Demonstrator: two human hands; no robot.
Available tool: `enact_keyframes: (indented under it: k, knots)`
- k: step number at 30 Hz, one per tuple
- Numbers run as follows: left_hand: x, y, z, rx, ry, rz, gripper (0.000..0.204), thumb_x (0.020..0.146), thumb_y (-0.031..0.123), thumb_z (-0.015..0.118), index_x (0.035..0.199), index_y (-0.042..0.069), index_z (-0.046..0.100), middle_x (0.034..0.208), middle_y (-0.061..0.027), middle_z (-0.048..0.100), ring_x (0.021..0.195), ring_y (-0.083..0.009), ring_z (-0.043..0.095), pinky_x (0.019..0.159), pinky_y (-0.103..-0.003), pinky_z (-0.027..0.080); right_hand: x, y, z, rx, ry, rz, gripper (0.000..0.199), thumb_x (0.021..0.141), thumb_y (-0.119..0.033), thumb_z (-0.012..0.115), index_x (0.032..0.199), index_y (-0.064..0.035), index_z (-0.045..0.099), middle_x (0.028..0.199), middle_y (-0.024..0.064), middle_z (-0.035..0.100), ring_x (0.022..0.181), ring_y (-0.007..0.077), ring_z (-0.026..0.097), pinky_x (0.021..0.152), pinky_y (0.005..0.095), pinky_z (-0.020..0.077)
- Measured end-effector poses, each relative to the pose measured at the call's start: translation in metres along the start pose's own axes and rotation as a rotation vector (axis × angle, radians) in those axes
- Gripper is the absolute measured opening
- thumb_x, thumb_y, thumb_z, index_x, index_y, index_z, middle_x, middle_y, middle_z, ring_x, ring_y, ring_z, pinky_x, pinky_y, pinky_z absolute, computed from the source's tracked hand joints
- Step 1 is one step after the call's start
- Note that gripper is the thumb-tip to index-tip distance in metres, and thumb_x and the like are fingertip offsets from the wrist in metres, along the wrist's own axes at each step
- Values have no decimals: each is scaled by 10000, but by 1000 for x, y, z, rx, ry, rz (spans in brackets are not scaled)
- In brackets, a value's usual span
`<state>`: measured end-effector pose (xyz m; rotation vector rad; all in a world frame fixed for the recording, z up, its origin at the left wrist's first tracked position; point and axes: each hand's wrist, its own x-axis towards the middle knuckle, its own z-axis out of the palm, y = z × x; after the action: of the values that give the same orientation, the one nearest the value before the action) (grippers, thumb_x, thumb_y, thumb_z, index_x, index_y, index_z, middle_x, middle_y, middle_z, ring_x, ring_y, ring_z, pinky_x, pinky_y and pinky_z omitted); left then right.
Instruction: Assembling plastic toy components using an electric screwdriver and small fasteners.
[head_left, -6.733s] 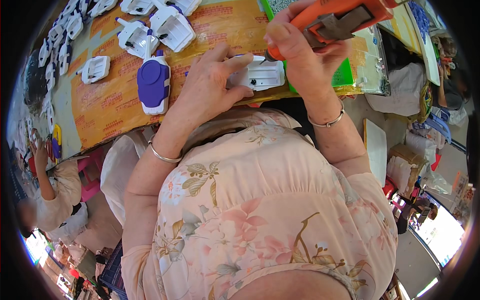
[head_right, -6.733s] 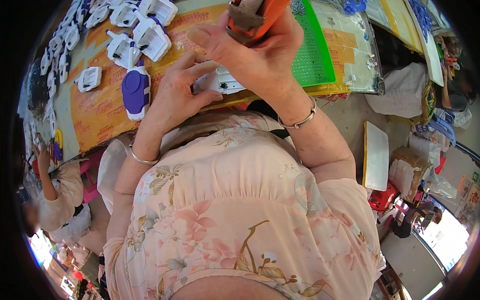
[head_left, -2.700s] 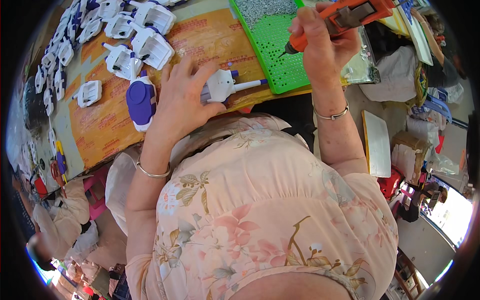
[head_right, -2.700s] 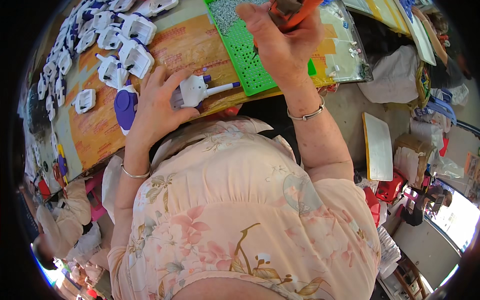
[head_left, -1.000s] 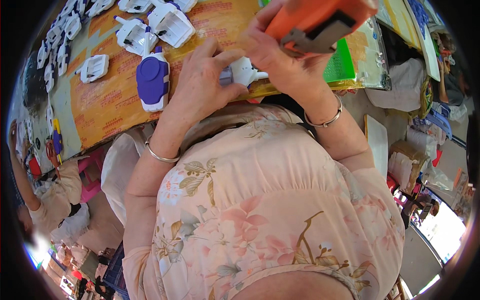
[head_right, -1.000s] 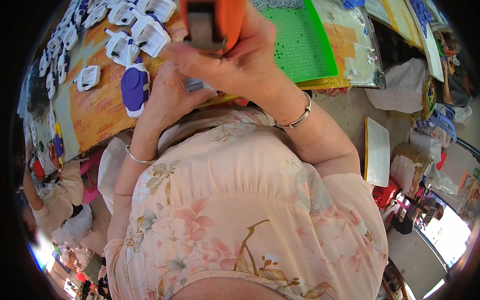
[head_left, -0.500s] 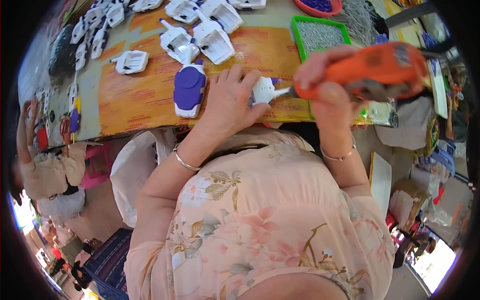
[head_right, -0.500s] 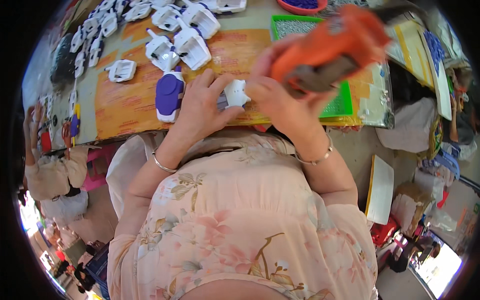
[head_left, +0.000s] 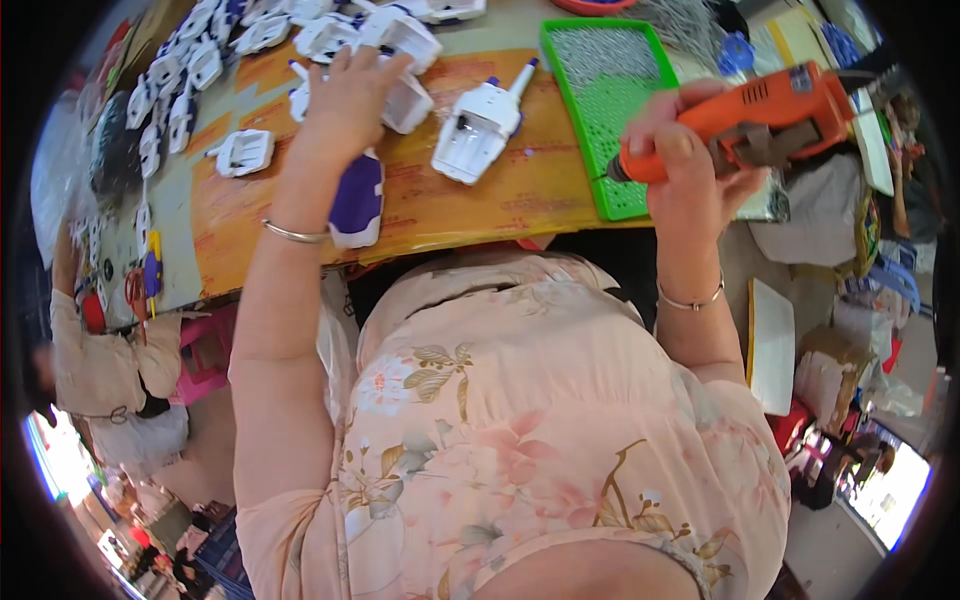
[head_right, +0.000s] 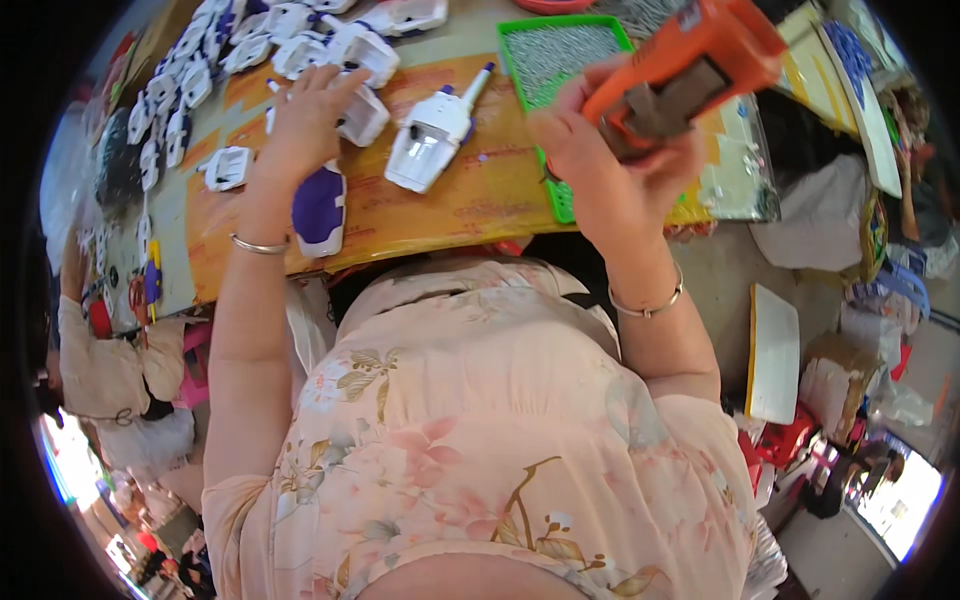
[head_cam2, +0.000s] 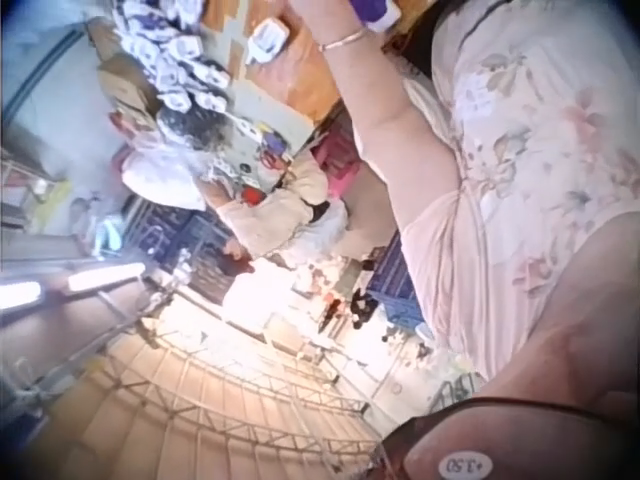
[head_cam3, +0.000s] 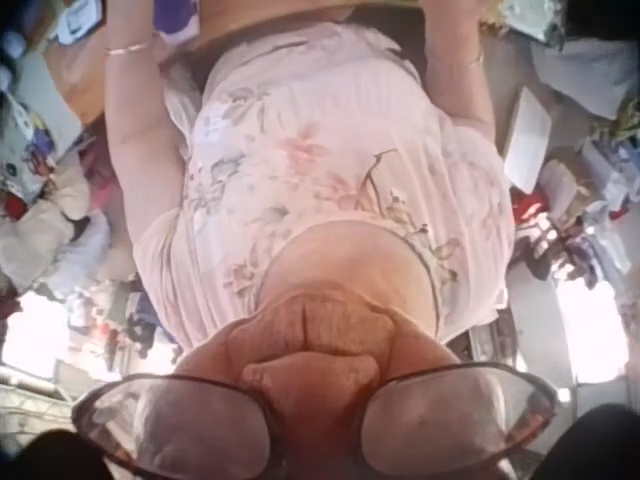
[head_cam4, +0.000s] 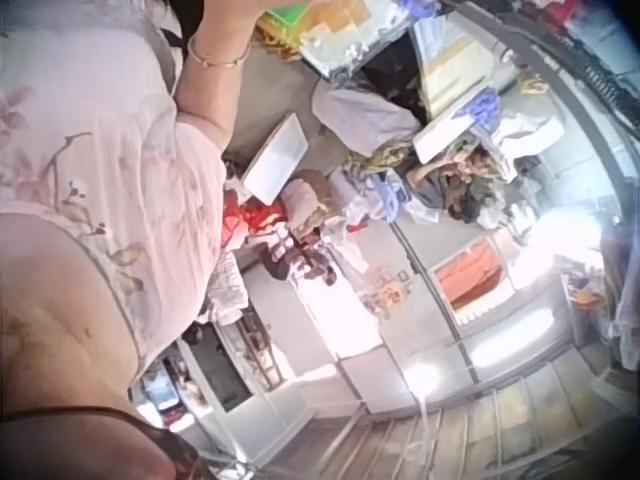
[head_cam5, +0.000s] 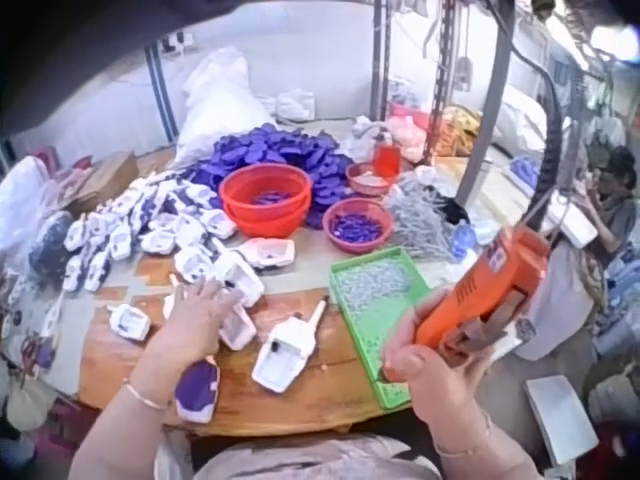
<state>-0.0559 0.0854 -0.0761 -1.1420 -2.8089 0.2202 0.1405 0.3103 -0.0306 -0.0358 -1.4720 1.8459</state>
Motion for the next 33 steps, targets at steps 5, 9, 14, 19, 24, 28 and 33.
enact_keyframes:
  k: [5, 9, 14, 19, 24, 28, 33]
  knots:
    - [4, -22, -14, -196, 0, 134, 732, 632, 26, 729, 1338, 171, 600, 1106, -120, 577, 1143, -335, 571, 1095, -591, 350, 16, 4, -29, -117, -144, -183, 200, 872, 41, 603, 1063, 53, 546, 745, 122, 626, 632, 194, 613, 611, 342, 527]
    - [-15, -2, -49, -329, 101, 111, 637, 658, 123, 727, 1285, 104, 616, 1055, -172, 561, 1017, -366, 601, 938, -450, 493, 17, 13, -40, -110, -53, -183, 185, 864, 48, 635, 1036, 59, 569, 747, 113, 625, 629, 191, 618, 612, 340, 532]
    - [-57, 72, -56, -742, 201, 367, 638, 671, 190, 786, 1260, 38, 595, 1061, -173, 562, 947, -374, 619, 792, -409, 535, 18, 29, -43, -120, 5, -152, 187, 846, 83, 662, 1016, 42, 596, 761, 105, 636, 622, 183, 624, 600, 327, 530]
    - [-69, 112, -40, -834, -18, 238, 693, 676, 251, 855, 1268, 28, 573, 1087, -157, 582, 911, -388, 631, 750, -444, 530, 18, 38, -43, -109, -19, -173, 194, 860, 79, 656, 1042, 36, 602, 788, 109, 654, 648, 184, 637, 604, 326, 532]
    - [-62, 105, -14, -616, 116, 228, 709, 692, 266, 860, 1301, 43, 573, 1102, -156, 601, 920, -380, 618, 784, -450, 516, 15, 27, -30, -90, 34, -78, 273, 817, 72, 694, 1046, 4, 561, 790, 76, 627, 629, 150, 610, 575, 293, 507]
    - [-61, 106, -12, -686, 134, 256, 741, 693, 259, 859, 1338, 47, 560, 1119, -142, 600, 974, -366, 610, 843, -451, 498, 36, 67, -27, 604, -240, -485, 347, 783, 112, 691, 1055, -23, 524, 752, 60, 599, 534, 118, 570, 478, 264, 469]
    - [-70, 109, -21, -779, 99, 204, 651, 741, 203, 823, 1325, 44, 583, 1212, -153, 586, 1044, -371, 595, 915, -454, 475, 36, 71, -31, 564, -236, -488, 332, 789, 103, 689, 1051, -25, 532, 746, 53, 599, 554, 119, 578, 496, 259, 471]
